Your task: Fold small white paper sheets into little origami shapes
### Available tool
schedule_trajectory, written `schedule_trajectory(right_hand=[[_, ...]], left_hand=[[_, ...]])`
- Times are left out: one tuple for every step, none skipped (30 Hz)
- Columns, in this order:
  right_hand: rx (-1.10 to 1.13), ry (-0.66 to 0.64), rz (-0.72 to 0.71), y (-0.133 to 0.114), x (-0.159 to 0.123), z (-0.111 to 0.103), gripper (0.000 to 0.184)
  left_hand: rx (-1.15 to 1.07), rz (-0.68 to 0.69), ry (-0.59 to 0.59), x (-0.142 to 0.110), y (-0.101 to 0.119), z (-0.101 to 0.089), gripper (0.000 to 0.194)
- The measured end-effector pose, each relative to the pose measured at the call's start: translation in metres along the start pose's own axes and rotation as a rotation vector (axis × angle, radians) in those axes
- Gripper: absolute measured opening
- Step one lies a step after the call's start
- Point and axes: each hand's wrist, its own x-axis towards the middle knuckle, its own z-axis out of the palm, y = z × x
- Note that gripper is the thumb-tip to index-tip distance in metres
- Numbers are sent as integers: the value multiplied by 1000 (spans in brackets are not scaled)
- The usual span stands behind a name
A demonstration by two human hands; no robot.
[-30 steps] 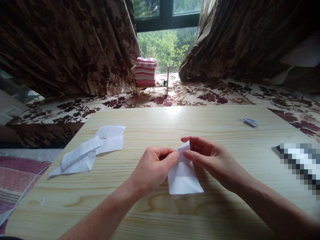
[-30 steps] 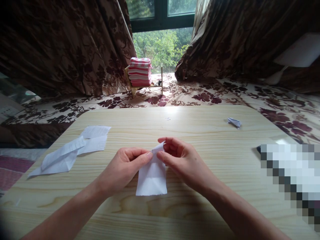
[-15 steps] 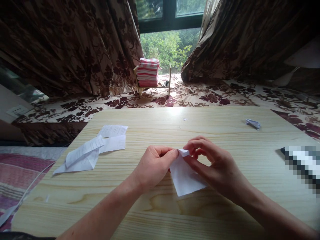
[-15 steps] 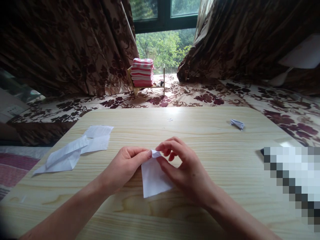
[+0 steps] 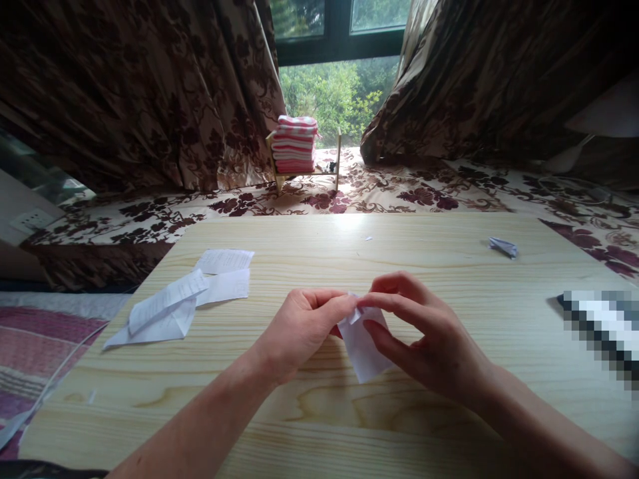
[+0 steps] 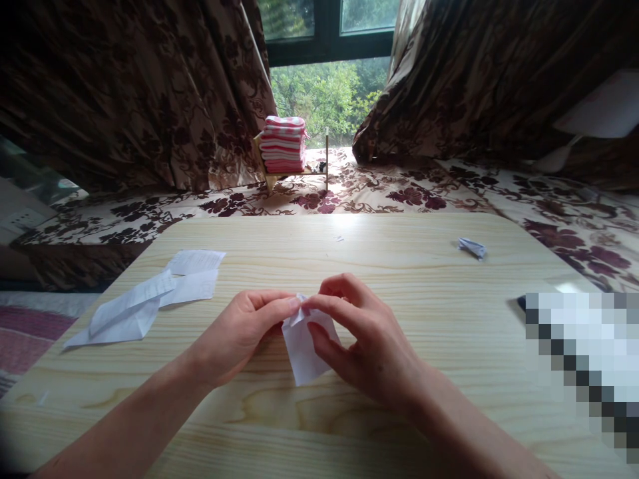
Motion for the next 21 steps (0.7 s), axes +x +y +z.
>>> schedule_trajectory(right_hand=[[23, 1, 25, -1, 0, 0, 22], [44, 14, 64, -2, 1, -1, 19], [57, 33, 119, -2, 2, -1, 16], [59, 52, 183, -3, 2, -2, 12], [53, 60, 250, -3, 3, -2, 11], [44, 51, 311, -3, 4, -3, 14], [41, 30, 361, -3, 4, -3, 19], [45, 1, 394, -4, 4, -3, 24], [57, -26, 415, -4, 5, -3, 27], [71, -44, 425, -4, 5, -4, 29], [85, -55, 428, -5, 5, -4, 31], [97, -60, 426, -5, 5, -4, 32], [105, -65, 423, -6, 5, -4, 33], [113, -72, 418, -6, 5, -4, 33], [118, -79, 413, -6, 5, -3, 32], [123, -84, 406, -6, 5, -3, 31], [127, -85, 401, -6, 5, -3, 29], [129, -80, 397, -6, 5, -3, 28], [127, -72, 396, -6, 5, -3, 27], [123, -59, 397, -6, 5, -3, 27], [116, -45, 402, -6, 5, -4, 27]], left_hand=[[32, 6, 7, 0, 0, 0, 23], [61, 10, 16, 0, 0, 0, 21], [84, 13, 25, 0, 0, 1, 21], [103, 17, 33, 0, 0, 1, 21], [120, 24, 40, 0, 0, 1, 22], [135, 33, 42, 0, 0, 1, 23], [152, 43, 40, 0, 0, 1, 24], [171, 54, 36, 0, 1, 1, 24], [193, 64, 35, 0, 1, 1, 24], [216, 71, 39, 0, 1, 1, 25], [238, 77, 47, 0, 1, 1, 25], [256, 81, 57, 0, 1, 1, 25], [267, 82, 65, -1, 0, 1, 25], [272, 82, 70, -1, 0, 1, 25], [272, 79, 71, -1, -1, 1, 25], [269, 75, 70, -1, -2, 1, 25], [267, 69, 69, -2, -3, 2, 25], [267, 65, 74, -2, -4, 2, 24], [269, 66, 83, -2, -5, 2, 24], [272, 71, 94, -2, -6, 2, 23], [273, 79, 104, -3, -6, 2, 23]])
